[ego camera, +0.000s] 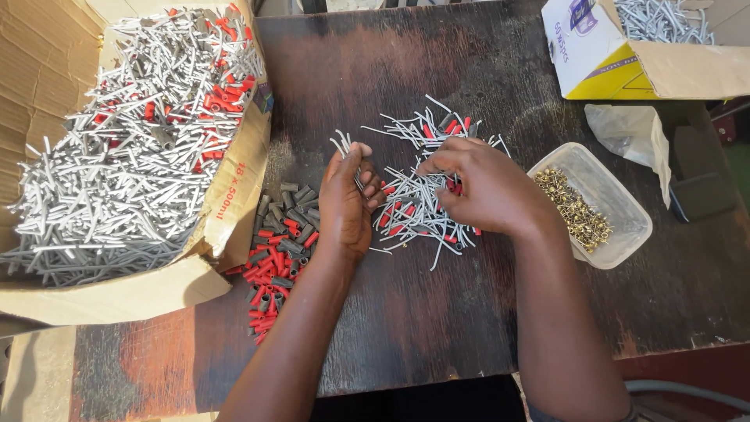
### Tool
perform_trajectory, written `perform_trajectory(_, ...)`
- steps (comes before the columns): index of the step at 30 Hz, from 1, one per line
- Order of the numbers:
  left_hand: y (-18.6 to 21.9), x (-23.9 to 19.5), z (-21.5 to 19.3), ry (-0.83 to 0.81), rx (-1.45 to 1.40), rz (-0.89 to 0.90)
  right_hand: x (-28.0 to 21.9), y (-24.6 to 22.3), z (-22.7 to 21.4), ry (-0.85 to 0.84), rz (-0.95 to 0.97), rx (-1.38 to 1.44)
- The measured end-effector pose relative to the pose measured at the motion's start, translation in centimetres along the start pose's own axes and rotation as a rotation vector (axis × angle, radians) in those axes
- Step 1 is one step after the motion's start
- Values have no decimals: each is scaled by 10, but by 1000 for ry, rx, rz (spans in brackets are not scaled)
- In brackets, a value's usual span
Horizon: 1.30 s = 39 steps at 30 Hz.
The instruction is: Assembling plastic wall plugs by manually inserting metal nails into the plastic sleeves
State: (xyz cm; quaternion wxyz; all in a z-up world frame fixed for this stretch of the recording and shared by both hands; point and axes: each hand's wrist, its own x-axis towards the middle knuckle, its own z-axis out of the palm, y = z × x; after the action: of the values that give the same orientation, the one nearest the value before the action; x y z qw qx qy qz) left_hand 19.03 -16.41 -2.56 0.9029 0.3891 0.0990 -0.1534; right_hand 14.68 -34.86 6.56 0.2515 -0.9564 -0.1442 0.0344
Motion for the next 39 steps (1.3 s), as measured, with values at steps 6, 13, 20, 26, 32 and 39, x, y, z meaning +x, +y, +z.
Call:
perform_trajectory(6,-4,-2,2,-5,5,-5,0,-8,10,32,108,-25)
perform_trajectory(13,-5,-7,3,-12,29,-12,3,-18,7,78,185,72)
perform_trajectory(20,-6,-6,3,-4,13,-4,3,-16,16,50,205,33)
perform_trajectory(26,-4,-8,5,-2,2,2,8,-5,27,45,193,-25)
perform_trajectory(32,-17,3,-3,-38,-41,-34,8,5,19,135,282,229)
perform_trajectory(39,-23,2,2,-86,-226,-96,1,20,5,224,276,831)
